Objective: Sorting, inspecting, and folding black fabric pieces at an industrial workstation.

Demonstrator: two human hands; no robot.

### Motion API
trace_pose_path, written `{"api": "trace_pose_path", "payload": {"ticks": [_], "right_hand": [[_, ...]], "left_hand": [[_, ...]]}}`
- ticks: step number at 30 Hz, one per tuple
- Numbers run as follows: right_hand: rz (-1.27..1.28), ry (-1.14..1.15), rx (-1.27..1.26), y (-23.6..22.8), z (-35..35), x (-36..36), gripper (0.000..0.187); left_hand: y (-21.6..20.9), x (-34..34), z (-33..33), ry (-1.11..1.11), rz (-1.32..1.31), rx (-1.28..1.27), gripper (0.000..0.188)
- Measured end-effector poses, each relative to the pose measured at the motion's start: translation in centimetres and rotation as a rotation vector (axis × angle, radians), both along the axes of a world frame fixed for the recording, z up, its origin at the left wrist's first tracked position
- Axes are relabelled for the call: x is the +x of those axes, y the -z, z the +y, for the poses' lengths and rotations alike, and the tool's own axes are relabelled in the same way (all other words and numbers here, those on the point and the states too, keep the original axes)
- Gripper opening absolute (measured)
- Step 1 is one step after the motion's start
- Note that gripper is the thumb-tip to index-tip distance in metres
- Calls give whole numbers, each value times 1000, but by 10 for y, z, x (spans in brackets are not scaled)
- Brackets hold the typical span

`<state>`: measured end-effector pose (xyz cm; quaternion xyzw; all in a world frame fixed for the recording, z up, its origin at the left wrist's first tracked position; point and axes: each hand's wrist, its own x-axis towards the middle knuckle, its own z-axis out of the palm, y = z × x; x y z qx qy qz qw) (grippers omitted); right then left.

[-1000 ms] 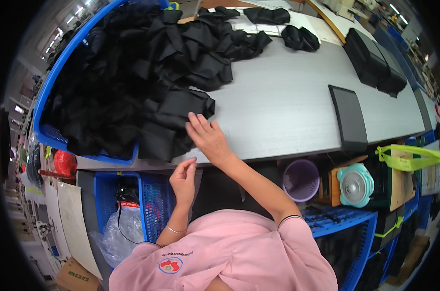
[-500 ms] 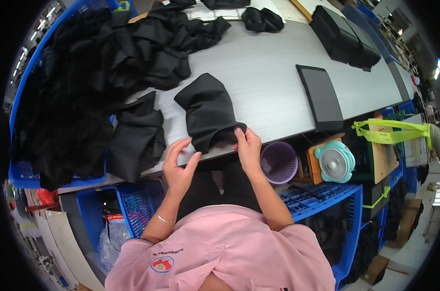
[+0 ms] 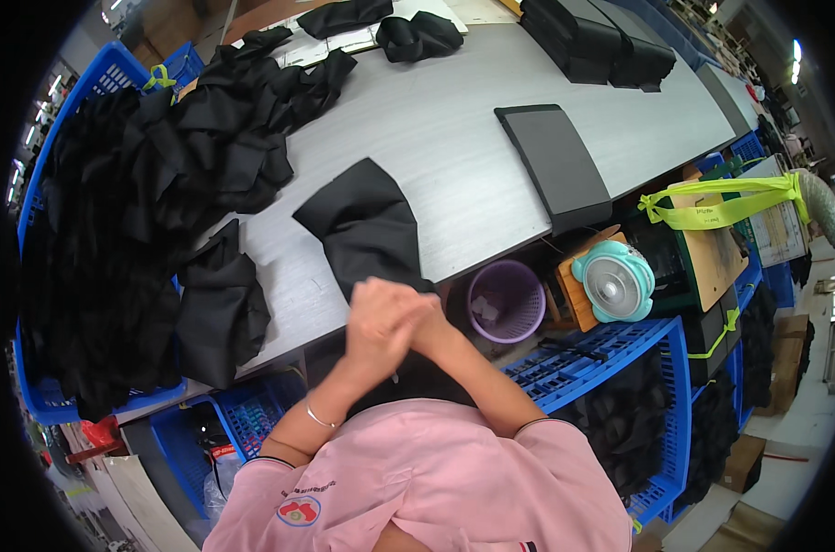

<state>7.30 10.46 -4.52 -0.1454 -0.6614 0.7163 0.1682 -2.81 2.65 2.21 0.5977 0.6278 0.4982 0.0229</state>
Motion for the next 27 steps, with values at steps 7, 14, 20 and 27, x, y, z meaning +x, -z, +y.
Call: {"api": "trace_pose_path", "payload": {"ticks": [7, 14, 20, 27], "right_hand": [[247, 429, -783, -14, 107, -102, 32], [349, 500, -1108, -6, 85, -80, 11], [321, 646, -869, -30, -22, -77, 27], [-199, 353, 361, -56, -53, -13, 5]], "left_hand": [[15, 69, -21, 302, -325, -41, 11], [1, 53, -23, 329, -507, -79, 5], [14, -53, 34, -404, -639, 123, 9], [61, -109, 66, -573, -656, 196, 16]]}}
